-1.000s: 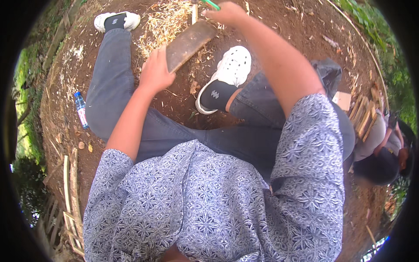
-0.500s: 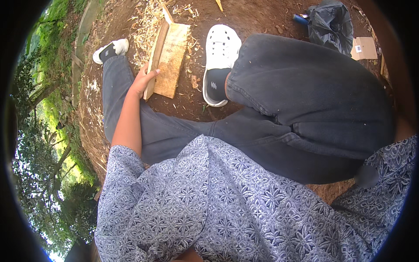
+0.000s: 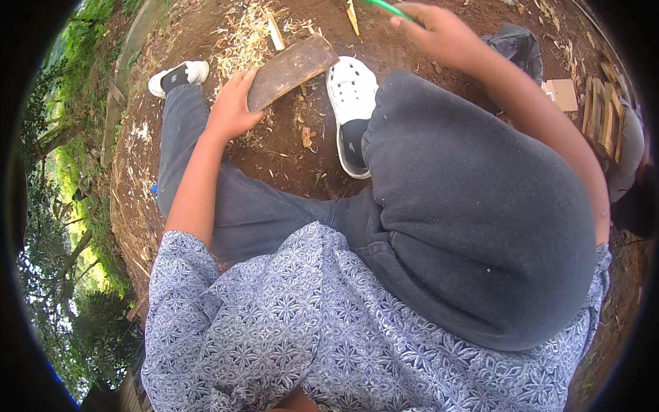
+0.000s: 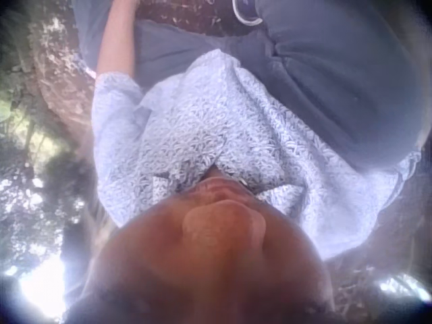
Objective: The person sits on the ground and uses a hammer to repeatedly strike a small piece of wood held in their left hand. They adjust the wood's position several times while continuing to hammer it.
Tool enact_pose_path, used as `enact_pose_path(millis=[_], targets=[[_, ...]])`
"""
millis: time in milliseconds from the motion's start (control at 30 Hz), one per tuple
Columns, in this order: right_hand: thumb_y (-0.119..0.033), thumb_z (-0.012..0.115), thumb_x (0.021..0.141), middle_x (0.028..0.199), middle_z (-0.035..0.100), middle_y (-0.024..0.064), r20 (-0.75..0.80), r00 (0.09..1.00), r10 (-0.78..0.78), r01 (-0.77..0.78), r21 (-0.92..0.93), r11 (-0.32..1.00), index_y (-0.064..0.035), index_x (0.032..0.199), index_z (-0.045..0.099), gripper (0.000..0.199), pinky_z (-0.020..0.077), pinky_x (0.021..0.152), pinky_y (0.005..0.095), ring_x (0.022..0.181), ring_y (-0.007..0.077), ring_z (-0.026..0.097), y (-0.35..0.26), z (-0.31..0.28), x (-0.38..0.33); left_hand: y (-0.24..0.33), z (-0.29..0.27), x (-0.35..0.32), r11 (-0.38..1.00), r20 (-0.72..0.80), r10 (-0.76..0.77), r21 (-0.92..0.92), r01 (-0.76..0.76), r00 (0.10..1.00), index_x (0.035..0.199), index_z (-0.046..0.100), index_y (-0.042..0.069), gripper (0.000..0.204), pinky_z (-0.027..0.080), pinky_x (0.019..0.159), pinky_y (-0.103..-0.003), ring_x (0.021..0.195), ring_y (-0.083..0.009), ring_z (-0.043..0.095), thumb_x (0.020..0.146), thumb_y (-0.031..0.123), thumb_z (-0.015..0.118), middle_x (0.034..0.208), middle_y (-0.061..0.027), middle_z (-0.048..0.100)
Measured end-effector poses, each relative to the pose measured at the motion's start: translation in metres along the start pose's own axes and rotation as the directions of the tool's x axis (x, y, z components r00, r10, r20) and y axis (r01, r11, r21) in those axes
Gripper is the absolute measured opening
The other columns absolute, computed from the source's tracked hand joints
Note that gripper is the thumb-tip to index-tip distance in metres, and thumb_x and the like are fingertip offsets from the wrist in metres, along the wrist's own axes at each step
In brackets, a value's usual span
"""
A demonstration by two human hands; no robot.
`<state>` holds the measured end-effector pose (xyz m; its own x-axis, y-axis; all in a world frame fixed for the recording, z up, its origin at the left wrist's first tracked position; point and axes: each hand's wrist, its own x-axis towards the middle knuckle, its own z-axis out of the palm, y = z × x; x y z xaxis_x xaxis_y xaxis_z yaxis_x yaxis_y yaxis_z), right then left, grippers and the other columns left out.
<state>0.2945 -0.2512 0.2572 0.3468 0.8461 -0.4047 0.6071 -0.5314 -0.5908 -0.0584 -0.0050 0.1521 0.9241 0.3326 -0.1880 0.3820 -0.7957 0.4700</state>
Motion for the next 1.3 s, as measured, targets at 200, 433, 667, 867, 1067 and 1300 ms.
enact_pose_path(millis=[200,433,667,867,1067,1300], targets=[[-0.032,0.063,0.104,0.114,0.076,0.0173,-0.100,0.990,-0.100,0.106,0.059,0.993,-0.0062,0.136,0.066,0.042,0.0530,0.095,0.0395,0.106,0.0275,0.072,0.007,0.061,0.014,-0.018,-0.008,0.019,0.992,0.099,0.097,0.072,-0.105,0.990,0.150,0.048,0.001,0.088,0.052,0.102,-0.045,0.115,-0.0391,0.061,0.071,0.023,0.080,0.123,-0.0209,0.060],[-0.030,0.062,0.106,0.103,0.074,0.0129,-0.317,0.931,-0.181,0.256,0.212,0.943,-0.0047,0.140,0.063,0.043,0.0515,0.084,0.0354,0.091,0.0188,0.066,-0.013,0.079,0.036,-0.027,-0.011,0.030,0.990,0.186,0.125,0.045,-0.136,0.974,0.156,0.041,0.002,0.094,0.051,0.103,-0.044,0.118,-0.0403,0.059,0.071,0.014,0.078,0.125,-0.0222,0.059],[-0.035,0.059,0.104,0.081,0.070,0.0168,-0.232,0.971,-0.056,0.069,0.047,0.997,-0.0013,0.126,0.068,0.041,0.0516,0.071,0.0396,0.073,0.0221,0.064,-0.032,0.050,0.058,-0.034,-0.011,0.025,0.989,0.208,0.112,0.071,-0.130,0.972,0.157,0.040,0.003,0.095,0.052,0.102,-0.043,0.118,-0.0392,0.059,0.070,0.009,0.078,0.125,-0.0217,0.058],[-0.034,0.060,0.104,0.085,0.070,0.0182,-0.220,0.975,-0.040,0.074,0.150,0.986,-0.0024,0.122,0.069,0.037,0.0505,0.067,0.0389,0.072,0.0208,0.064,-0.025,0.077,0.049,-0.035,-0.007,0.035,0.977,0.213,0.154,0.112,-0.181,0.965,0.155,0.041,0.001,0.094,0.053,0.100,-0.043,0.116,-0.0384,0.061,0.071,0.014,0.079,0.124,-0.0206,0.059],[-0.034,0.060,0.105,0.099,0.072,0.0206,-0.213,0.970,-0.118,0.133,0.061,0.989,-0.0034,0.129,0.067,0.039,0.0526,0.084,0.0398,0.092,0.0242,0.069,-0.055,0.049,0.069,-0.048,-0.007,0.029,0.985,0.271,0.114,0.098,-0.145,0.956,0.155,0.041,0.000,0.094,0.053,0.099,-0.044,0.113,-0.0388,0.062,0.070,0.017,0.079,0.125,-0.0201,0.059],[-0.032,0.058,0.106,0.090,0.068,0.0184,0.063,0.994,-0.094,0.103,-0.143,0.984,0.0002,0.113,0.067,0.034,0.0499,0.075,0.0449,0.081,0.0270,0.064,-0.013,0.076,0.072,-0.046,-0.004,0.030,0.973,0.217,0.194,0.083,-0.216,0.957,0.156,0.040,-0.001,0.097,0.053,0.100,-0.043,0.115,-0.0388,0.061,0.070,0.018,0.080,0.126,-0.0209,0.058]])
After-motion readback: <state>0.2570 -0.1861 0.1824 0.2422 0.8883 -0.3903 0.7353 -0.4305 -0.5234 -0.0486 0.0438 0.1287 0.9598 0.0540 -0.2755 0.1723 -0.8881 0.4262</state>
